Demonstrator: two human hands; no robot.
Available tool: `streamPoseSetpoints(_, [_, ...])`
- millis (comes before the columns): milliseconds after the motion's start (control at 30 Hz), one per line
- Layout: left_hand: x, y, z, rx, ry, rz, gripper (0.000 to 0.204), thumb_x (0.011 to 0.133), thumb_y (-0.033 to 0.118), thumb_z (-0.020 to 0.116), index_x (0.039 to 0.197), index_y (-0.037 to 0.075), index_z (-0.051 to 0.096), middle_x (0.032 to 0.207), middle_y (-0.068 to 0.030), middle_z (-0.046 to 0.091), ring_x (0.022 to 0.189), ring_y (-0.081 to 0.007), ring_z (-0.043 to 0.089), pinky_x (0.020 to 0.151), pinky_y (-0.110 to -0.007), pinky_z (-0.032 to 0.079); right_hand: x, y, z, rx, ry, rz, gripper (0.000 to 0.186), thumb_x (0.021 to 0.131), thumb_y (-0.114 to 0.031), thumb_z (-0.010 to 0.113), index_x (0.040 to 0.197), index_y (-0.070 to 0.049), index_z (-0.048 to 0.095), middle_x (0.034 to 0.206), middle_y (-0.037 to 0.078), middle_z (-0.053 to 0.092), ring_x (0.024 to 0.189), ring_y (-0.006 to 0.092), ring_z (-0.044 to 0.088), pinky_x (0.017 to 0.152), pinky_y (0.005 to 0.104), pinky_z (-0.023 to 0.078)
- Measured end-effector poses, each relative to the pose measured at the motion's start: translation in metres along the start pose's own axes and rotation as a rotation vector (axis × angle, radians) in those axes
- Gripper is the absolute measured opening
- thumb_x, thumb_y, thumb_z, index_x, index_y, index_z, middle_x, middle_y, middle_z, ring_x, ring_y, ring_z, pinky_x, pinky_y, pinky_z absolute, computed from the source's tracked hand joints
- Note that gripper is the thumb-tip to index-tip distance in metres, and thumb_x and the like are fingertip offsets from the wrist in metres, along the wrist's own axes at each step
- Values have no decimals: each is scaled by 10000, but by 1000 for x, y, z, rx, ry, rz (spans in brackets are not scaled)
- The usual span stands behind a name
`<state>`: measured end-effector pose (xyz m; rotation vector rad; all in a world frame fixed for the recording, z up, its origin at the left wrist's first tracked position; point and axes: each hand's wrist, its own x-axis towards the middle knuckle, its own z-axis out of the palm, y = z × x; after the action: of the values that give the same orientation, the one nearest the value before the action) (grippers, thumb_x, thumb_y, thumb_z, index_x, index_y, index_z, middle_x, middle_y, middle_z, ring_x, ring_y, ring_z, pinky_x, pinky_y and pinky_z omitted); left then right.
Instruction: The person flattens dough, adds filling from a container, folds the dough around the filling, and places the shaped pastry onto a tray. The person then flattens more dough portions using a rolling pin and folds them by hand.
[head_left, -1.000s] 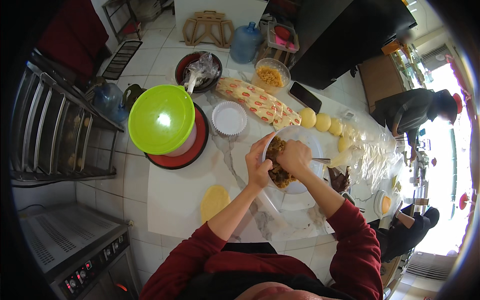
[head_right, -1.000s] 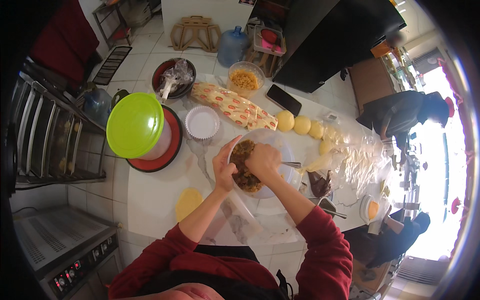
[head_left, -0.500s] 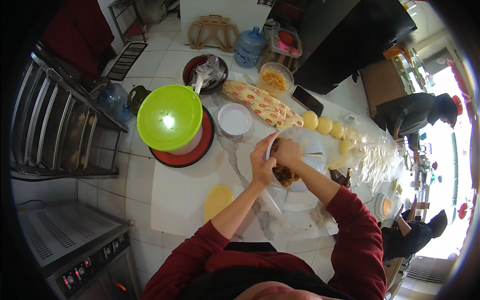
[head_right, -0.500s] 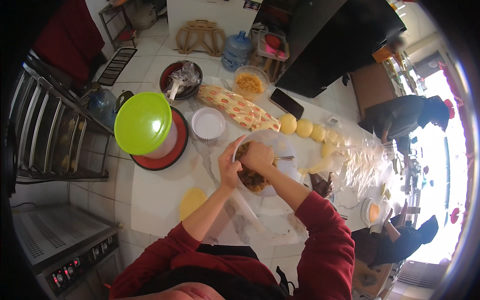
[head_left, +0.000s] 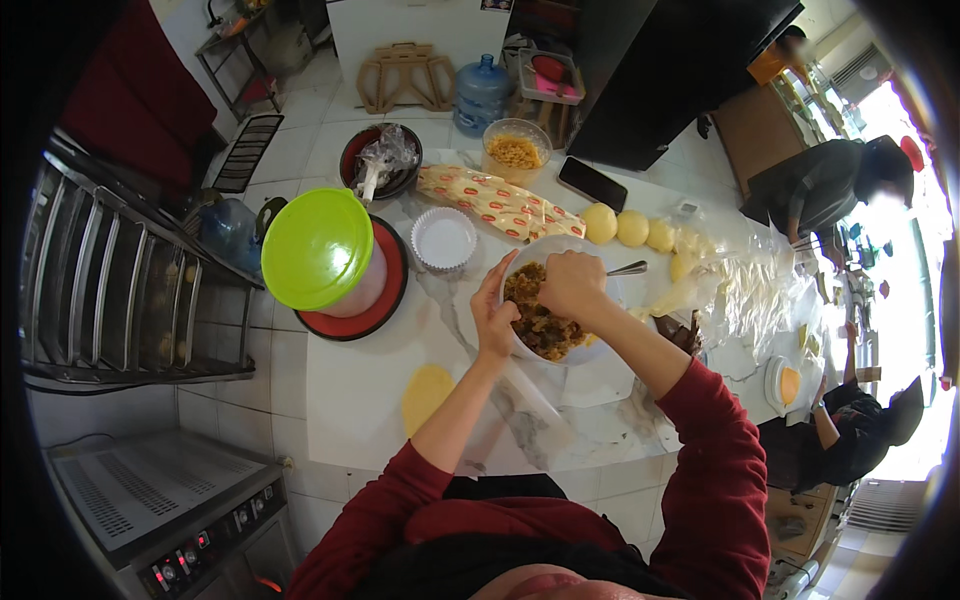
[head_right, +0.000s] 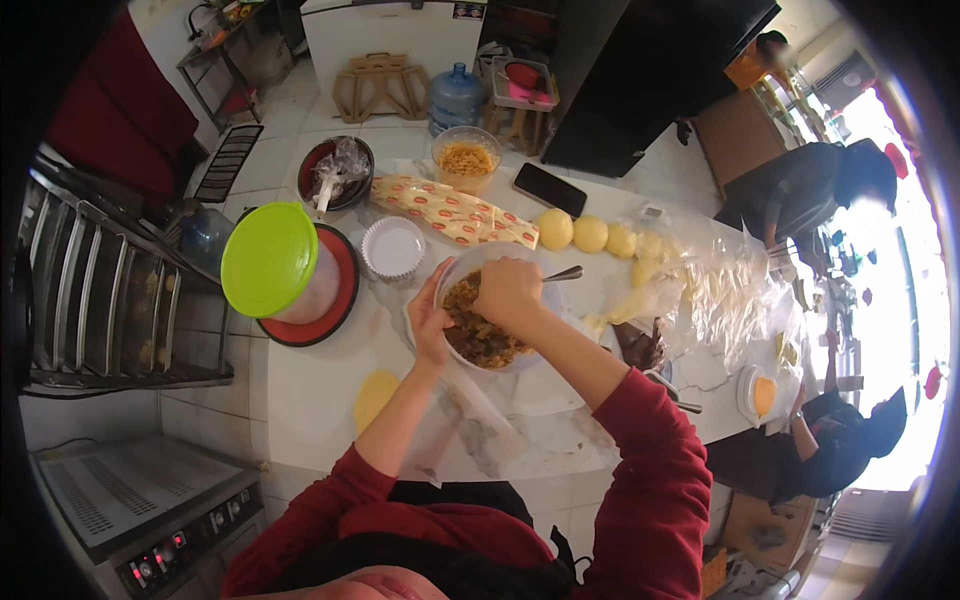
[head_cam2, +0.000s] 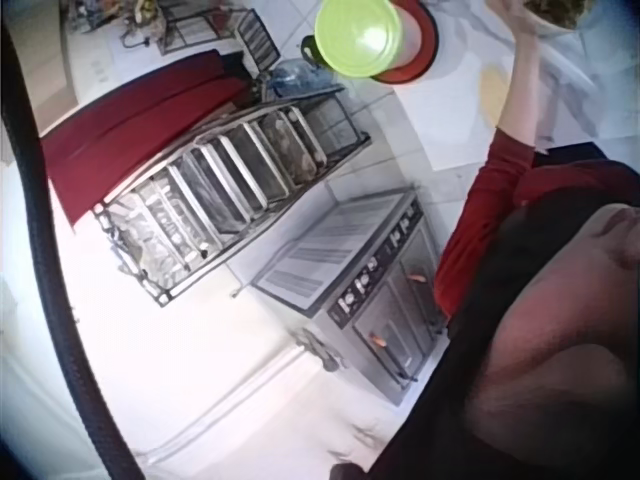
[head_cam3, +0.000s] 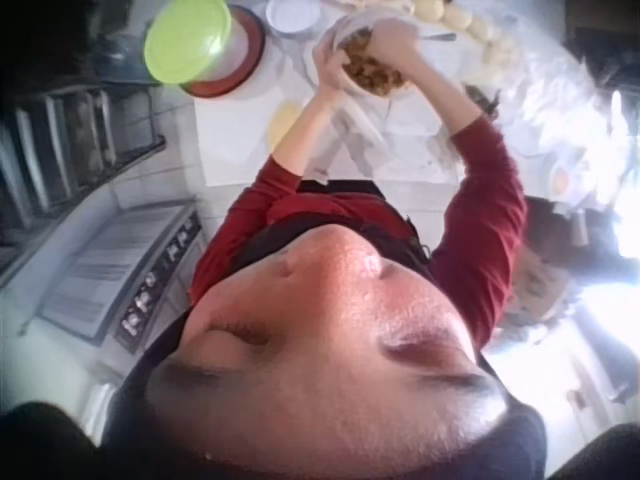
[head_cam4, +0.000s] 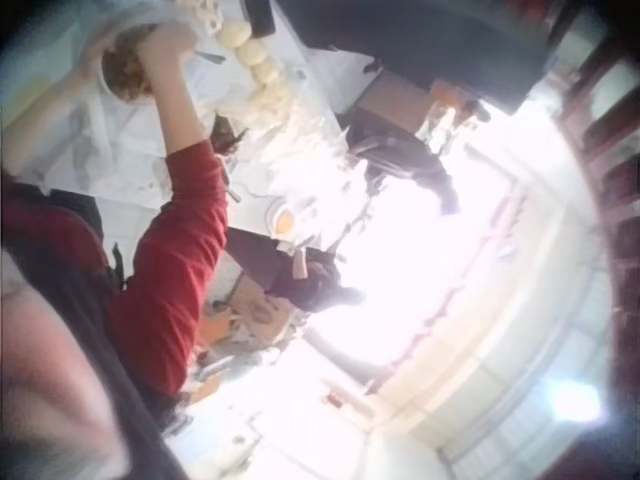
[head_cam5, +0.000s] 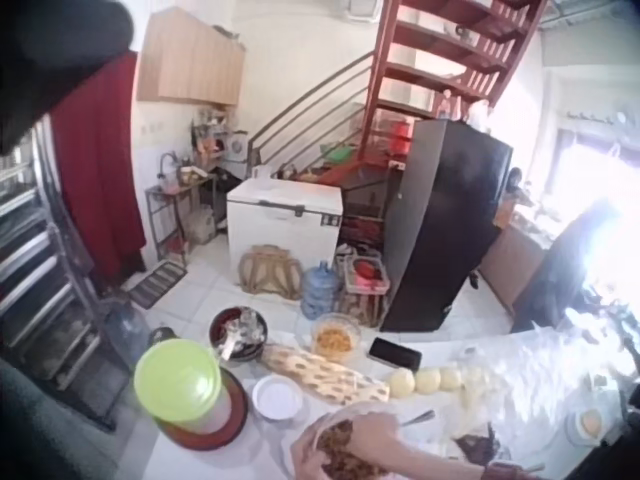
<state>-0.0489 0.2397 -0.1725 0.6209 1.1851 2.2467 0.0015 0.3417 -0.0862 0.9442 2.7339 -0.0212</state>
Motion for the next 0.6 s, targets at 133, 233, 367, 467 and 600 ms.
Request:
streamPoseSetpoints(133, [0, 3, -4, 65, -81, 33, 702, 542, 63, 389, 1228, -80, 408, 1232, -151, 459, 1175, -207, 403, 999, -285, 273, -7, 25, -16, 183, -119, 96, 320, 630, -308, 608, 788, -34, 657, 784, 162, 640, 742, 292, 628, 664, 364, 483])
streamPoseSetpoints(233, [0, 10, -16, 170, -170, 68, 647, 655, 133, 460, 1273, -33, 366, 1284, -136, 399, 1215, -223, 348, 1011, -320, 259, -29, 39, -32, 352, -100, 133, 244, 642, -314, 591, 679, -85, 667, 675, 132, 628, 681, 284, 613, 630, 366, 470])
streamPoseSetpoints(367, [-24, 49, -12, 831, -91, 368, 629, 734, 243, 560, 1288, 26, 357, 1286, -150, 370, 1197, -260, 349, 984, -377, 300, -63, 35, -37, 588, -55, 156, 243, 694, -321, 597, 592, -110, 659, 592, 115, 603, 628, 281, 592, 597, 386, 451])
streamPoseSetpoints(467, [-49, 84, -12, 673, -203, 355, 692, 735, 246, 668, 1309, 53, 334, 1281, -143, 380, 1142, -250, 409, 895, -370, 408, -90, 1, -35, 725, 5, 78, 269, 732, -322, 588, 615, -91, 661, 596, 129, 597, 622, 300, 585, 594, 398, 446])
streamPoseSetpoints(600, [-78, 106, -39, 281, -169, -31, 734, 679, 31, 721, 1305, 29, 337, 1199, -112, 459, 969, -158, 534, 733, -264, 509, -129, -70, -10, 621, 243, 50, 176, 731, -197, 550, 701, -66, 663, 670, 173, 604, 661, 336, 588, 615, 424, 459])
